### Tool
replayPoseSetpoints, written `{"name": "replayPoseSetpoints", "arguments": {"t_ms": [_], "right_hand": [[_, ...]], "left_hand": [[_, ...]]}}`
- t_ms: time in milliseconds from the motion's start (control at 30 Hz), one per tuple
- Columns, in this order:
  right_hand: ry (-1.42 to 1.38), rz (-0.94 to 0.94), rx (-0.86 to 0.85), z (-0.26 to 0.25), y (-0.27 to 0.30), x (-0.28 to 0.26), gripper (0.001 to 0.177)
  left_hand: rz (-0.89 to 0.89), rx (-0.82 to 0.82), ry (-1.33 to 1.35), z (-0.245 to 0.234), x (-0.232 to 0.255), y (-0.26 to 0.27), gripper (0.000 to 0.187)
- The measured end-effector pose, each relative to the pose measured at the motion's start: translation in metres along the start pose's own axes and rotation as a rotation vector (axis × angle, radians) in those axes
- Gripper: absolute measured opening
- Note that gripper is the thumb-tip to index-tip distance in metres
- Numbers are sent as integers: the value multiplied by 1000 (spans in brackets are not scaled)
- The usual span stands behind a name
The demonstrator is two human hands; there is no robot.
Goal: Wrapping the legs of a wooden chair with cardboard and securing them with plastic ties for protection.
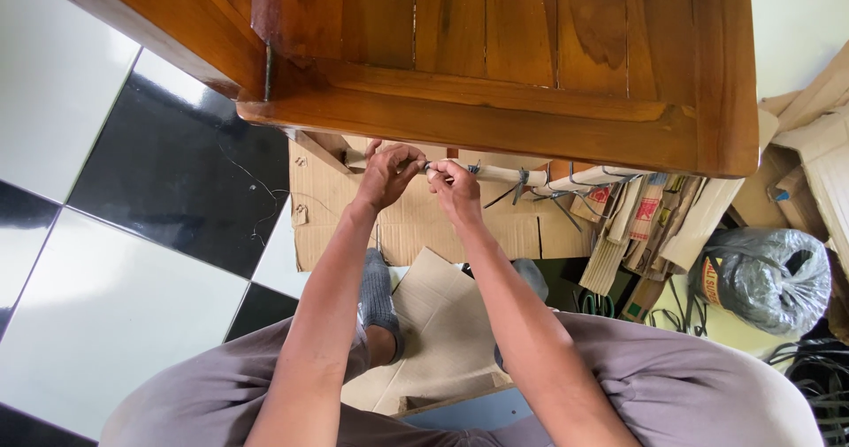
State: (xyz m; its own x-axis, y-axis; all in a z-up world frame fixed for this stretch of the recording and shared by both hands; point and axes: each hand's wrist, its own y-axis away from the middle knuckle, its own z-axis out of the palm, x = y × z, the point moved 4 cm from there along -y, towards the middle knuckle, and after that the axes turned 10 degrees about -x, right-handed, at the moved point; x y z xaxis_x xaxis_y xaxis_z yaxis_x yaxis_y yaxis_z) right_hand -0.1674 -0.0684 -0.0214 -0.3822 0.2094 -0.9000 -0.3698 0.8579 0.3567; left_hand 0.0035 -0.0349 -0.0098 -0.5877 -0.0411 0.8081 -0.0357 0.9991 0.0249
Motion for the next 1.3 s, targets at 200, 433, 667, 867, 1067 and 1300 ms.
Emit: {"name": "replayPoseSetpoints", "arguments": {"t_ms": [200,433,667,867,1067,1300], "right_hand": [[-63,20,45,3,2,-4,21],[-61,30,65,4,4,-3,22],[16,41,90,-2,17,-5,20],[138,30,100,-1,26,5,18],[189,-32,147,4,37,3,14],[246,-90,170,11,49,-1,13]], "left_hand": [[-19,-65,92,-11,14,2,6],[-6,-54,61,1,-5,-3,5],[1,-8,20,0,-3,-3,3],[12,29,6,2,1,-1,3],[29,82,-46,4,5,-1,2],[34,119,-95,10,5,-1,4]]}}
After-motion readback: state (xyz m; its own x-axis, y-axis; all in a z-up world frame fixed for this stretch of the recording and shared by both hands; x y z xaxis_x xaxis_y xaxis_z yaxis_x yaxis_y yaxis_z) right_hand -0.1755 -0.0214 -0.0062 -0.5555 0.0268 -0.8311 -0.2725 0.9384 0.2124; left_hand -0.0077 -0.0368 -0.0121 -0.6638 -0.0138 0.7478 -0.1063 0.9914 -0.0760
